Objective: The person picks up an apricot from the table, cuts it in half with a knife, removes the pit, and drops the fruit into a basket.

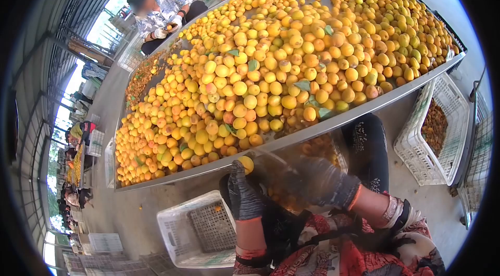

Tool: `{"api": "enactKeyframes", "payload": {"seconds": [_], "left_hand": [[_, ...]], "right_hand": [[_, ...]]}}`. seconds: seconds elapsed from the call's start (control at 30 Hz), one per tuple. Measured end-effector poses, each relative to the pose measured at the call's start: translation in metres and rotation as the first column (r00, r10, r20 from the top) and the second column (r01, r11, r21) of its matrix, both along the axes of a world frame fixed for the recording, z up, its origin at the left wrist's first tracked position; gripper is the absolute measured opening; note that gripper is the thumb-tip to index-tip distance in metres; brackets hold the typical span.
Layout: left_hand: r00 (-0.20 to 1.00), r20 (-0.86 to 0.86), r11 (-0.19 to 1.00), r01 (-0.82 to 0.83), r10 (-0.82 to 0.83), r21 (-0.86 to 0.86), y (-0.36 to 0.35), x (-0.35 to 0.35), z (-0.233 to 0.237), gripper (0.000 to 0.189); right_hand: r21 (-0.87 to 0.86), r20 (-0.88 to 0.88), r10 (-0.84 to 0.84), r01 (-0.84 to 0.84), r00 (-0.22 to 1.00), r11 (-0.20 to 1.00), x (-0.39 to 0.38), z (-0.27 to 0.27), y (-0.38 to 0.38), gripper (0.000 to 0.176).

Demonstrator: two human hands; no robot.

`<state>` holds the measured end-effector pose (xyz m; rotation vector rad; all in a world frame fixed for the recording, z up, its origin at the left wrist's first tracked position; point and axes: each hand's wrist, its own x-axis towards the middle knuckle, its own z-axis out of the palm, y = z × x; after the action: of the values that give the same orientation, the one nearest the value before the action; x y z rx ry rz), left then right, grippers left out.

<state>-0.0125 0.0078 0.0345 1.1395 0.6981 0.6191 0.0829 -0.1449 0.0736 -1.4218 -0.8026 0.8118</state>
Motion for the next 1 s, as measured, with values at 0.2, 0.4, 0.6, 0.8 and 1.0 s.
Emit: {"api": "enactKeyframes", "payload": {"seconds": [0.2, 0.4, 0.6, 0.8, 1.0], "left_hand": [[0.879, -0.430, 0.735, 0.430, -0.207, 0.524, 0.006, -0.015, -0.017, 0.027], [0.934, -0.299, 0.629, 0.352, -0.193, 0.693, -0.014, -0.013, -0.022, 0.043], [0.964, 0.187, 0.763, -0.022, 0.187, -0.646, -0.037, 0.009, 0.012, 0.021], [0.903, -0.429, 0.622, 0.352, -0.029, 0.699, -0.018, -0.016, -0.022, 0.024], [0.983, -0.137, 0.992, 0.126, -0.124, 0.004, -0.021, -0.023, -0.019, 0.031]], "right_hand": [[0.260, 0.390, -0.049, -0.059, 0.919, 0.964, 0.019, -0.003, 0.012, 0.047], [0.150, 0.217, 0.130, -0.165, 0.967, 0.975, 0.011, -0.056, 0.025, 0.060], [0.150, 0.528, -0.159, 0.092, 0.834, 0.984, -0.002, -0.031, 0.028, 0.064], [0.286, -0.226, -0.071, 0.135, 0.972, 0.949, -0.006, -0.032, 0.020, 0.044], [0.107, -0.609, 0.020, 0.058, 0.793, 0.993, -0.002, -0.028, 0.010, 0.037]]}}
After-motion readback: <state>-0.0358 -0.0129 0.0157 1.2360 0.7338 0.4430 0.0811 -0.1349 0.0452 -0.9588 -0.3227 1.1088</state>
